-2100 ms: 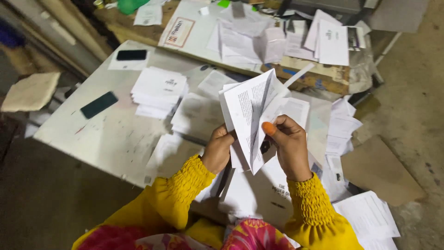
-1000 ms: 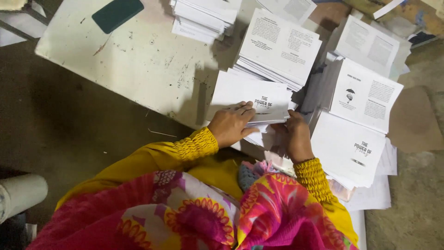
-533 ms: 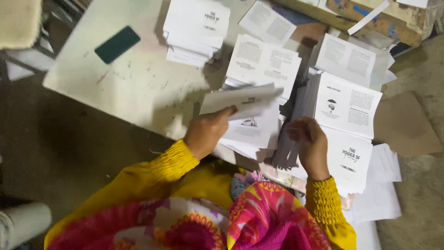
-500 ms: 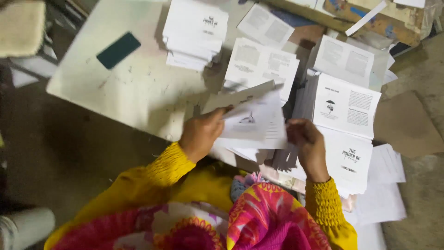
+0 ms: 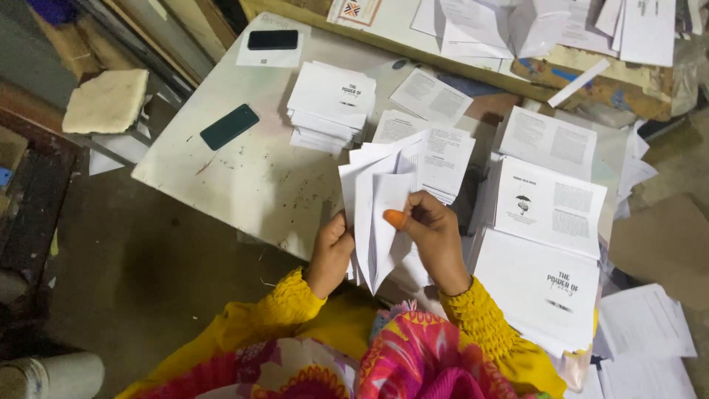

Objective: Folding printed paper sheets into booklets and organizing them into stacks on a table.

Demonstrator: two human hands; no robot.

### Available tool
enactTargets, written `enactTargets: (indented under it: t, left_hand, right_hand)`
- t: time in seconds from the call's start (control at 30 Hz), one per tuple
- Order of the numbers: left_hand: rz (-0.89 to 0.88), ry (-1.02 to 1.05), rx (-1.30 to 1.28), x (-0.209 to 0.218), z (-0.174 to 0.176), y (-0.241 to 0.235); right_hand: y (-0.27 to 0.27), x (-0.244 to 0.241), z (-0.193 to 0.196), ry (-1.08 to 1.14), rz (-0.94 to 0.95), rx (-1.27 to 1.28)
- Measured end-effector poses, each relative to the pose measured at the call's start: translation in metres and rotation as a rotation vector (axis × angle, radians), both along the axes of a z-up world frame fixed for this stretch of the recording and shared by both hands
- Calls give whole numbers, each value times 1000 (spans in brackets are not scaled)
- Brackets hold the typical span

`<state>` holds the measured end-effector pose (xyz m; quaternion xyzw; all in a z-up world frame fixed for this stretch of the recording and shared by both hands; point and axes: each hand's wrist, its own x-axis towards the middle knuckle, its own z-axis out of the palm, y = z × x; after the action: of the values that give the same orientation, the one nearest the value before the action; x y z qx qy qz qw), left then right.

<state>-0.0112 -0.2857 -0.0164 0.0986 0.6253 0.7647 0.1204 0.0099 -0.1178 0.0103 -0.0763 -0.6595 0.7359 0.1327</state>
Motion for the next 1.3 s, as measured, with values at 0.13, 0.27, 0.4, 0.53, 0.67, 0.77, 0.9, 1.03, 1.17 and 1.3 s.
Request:
enactTargets:
  t: [0.13,0.27,0.4,0.53,0.67,0.77,0.9,1.03,1.17,1.3]
  left_hand:
    - [33,-88,73,-6,22,2]
    - [18,-193,130,-34,30,6]
    - [-21,-166,131,-62,31,11]
    - [-29,-91,139,-101,41,18]
    - [22,433,-223,-149,52,27]
    - [58,883,-644,-172,52,62]
    - [-89,1120,-1045,-185,-31,126]
    - [-397,1016,-1101,-180,-92,140]
    - [-441,987,-1006,-166,-75,122]
    - [-361,1101,-1043,-165,-58,116]
  right_hand:
    - [16,-7,-24,-77,9,-184]
    - [32,-19,-13,-106,7,-102]
    - [34,-32,9,-76,51,36]
    - [49,-54,15,-74,10,140]
    - [95,-64,-14,-122,-61,686]
    - [105,-72,-21,-262,-43,1042]
    - [123,-80,-73,-375,-34,1220]
    - [136,-89,-100,-370,-81,1275]
    - [137,-83,-120,-272,-216,1243]
    - [127,-95,-77,-148,-277,1204]
